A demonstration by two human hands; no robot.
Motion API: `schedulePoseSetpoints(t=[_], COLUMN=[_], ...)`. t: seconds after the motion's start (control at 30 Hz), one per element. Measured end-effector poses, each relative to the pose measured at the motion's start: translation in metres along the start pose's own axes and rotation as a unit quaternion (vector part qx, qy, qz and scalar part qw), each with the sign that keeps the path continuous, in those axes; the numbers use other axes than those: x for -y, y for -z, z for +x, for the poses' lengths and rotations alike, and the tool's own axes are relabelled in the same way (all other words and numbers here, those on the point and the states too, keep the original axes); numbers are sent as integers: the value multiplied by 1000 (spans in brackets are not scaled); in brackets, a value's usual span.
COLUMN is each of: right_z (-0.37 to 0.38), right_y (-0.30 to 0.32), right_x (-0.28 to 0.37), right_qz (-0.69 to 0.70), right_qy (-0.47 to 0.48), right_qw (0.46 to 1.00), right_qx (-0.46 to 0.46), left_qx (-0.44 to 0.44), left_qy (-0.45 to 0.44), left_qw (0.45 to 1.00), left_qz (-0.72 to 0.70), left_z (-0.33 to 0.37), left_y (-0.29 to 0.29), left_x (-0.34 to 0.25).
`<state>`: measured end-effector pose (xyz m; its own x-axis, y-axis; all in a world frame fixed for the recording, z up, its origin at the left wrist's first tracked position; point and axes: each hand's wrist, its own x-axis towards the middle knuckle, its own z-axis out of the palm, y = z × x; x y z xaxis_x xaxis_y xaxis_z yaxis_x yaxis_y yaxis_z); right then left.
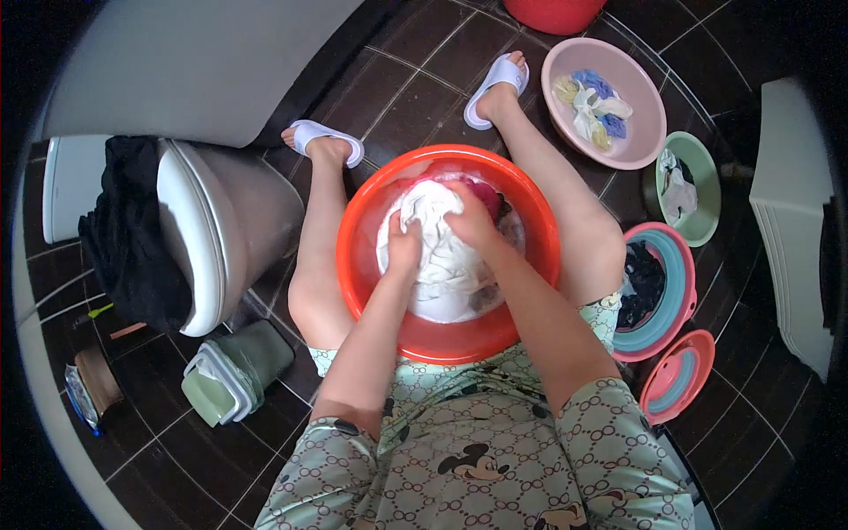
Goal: The person washes clothes in a basin by hand. They scrub a white garment and a pink garment in soapy water, wring them out, and then scrub a grey garment in the same basin while sitting on the floor.
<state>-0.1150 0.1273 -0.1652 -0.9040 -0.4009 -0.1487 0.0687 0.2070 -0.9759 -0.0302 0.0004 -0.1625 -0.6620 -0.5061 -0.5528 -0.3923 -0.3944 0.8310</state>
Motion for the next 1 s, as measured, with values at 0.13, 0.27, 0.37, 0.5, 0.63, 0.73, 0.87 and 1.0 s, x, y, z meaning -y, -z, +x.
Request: schedulePoseSetpoints(t=[0.13, 0.27, 0.37, 0.5, 0.63, 0.73, 0.87, 1.0], right_z=[-13, -7, 2, 10, 9, 10, -11, -75], right_y=[-15, -21, -20, -22, -3, 17, 11, -28], right_x=[-10, -21, -49, -70, -28, -8, 23, 131], right_qz=[-113, -148, -150, -141, -204, -269, -151, -164], right_qy=[-2, -32, -76, -155, -124, -117, -124, 171], right_qw=[990, 983, 978, 968, 956, 954, 980, 969], right_qx=[79, 107, 121, 135, 168, 57, -47, -66], left_qx=[-3, 13, 8, -23, 21, -47, 43, 282], left_qy=[-23, 19, 81, 75, 179, 105, 144, 193], left_qw=[999, 998, 978, 943, 929, 985, 953, 846], left_qz=[36, 66, 195, 322, 324, -131, -262, -408], left_z=[14, 27, 26, 53, 47, 20, -24, -12], left_y=[6, 10, -7, 7, 38, 28, 7, 50], left_x=[35, 44, 23, 50, 37, -4, -47, -9])
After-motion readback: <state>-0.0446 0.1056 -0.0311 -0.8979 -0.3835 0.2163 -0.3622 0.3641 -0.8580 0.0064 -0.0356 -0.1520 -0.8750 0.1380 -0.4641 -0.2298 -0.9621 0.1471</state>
